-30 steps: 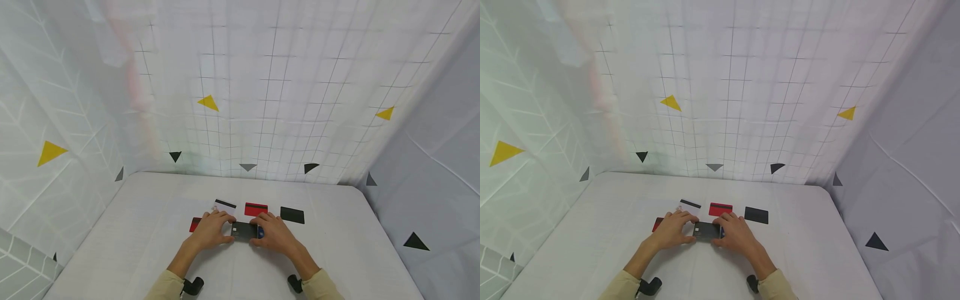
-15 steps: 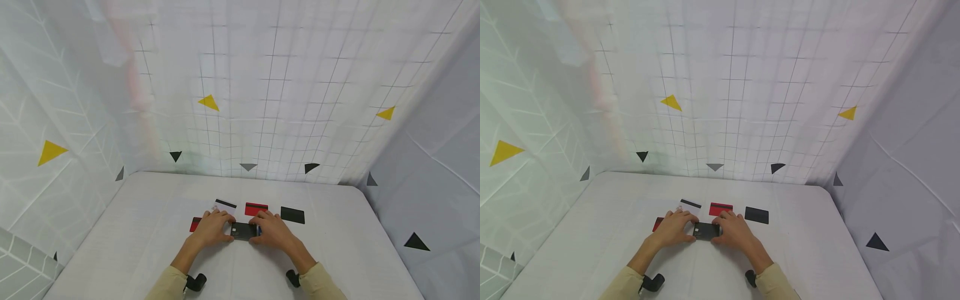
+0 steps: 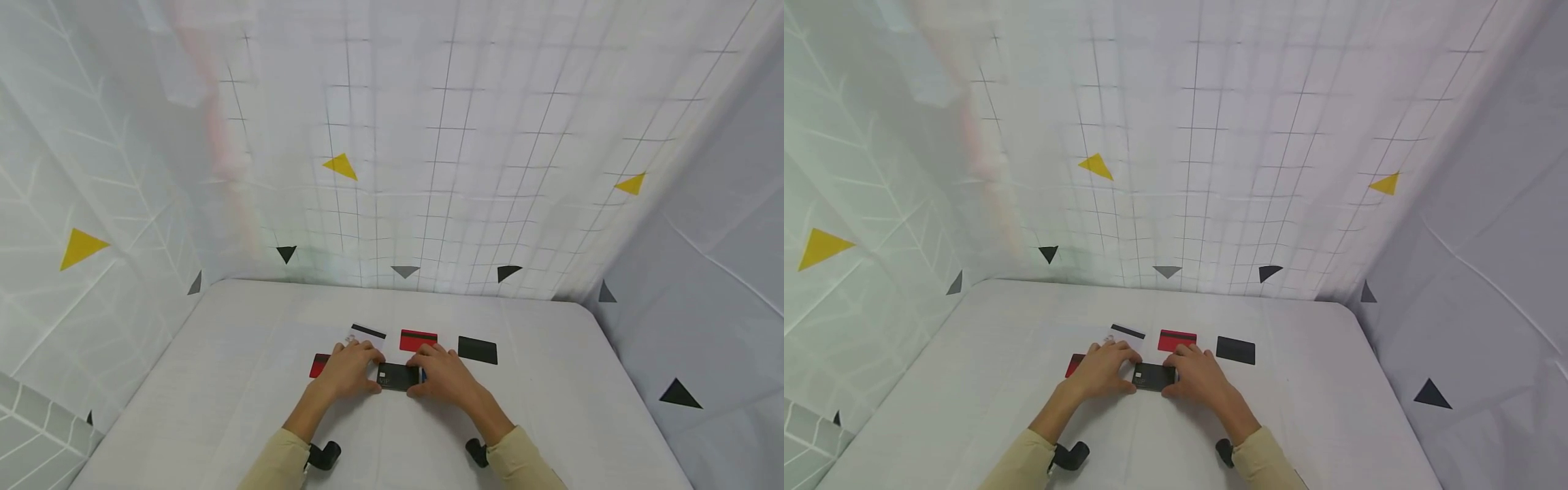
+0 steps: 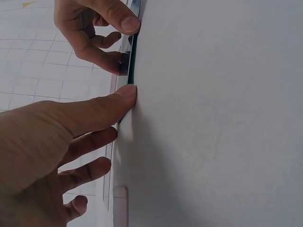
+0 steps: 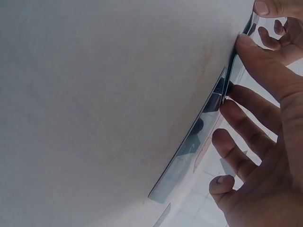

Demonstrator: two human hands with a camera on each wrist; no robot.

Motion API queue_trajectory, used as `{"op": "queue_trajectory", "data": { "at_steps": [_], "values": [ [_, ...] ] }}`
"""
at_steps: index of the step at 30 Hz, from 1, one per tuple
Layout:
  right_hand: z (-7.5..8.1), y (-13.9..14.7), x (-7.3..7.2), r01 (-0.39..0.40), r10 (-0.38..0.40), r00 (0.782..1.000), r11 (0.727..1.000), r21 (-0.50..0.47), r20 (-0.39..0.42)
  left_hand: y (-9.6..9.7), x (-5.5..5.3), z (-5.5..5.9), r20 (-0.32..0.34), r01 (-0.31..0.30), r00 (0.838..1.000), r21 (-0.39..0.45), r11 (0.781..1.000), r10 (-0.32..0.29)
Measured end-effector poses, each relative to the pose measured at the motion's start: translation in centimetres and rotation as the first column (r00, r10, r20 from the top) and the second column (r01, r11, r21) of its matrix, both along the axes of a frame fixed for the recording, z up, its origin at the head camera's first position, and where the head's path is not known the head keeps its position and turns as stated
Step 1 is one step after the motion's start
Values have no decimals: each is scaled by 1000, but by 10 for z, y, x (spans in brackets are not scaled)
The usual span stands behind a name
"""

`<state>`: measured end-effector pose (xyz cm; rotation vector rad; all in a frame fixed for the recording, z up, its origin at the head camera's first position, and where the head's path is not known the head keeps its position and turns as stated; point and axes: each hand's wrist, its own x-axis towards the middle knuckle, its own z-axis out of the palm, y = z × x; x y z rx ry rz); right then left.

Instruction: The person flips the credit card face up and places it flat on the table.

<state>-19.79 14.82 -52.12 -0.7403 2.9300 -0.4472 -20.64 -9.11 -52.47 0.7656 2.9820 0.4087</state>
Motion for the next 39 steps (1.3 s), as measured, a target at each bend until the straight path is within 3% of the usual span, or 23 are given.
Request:
{"op": "queue_trajectory", "data": {
  "at_steps": [10,39],
  "values": [
    [-2,-1,-1,23,-22,999,999,-31,34,1,0,4,28,-13,1000,9,1000,12],
    [-1,-2,3,32,-32,999,999,-40,15,0,0,1,35,-12,999,27,1000,11]
  ]
}}
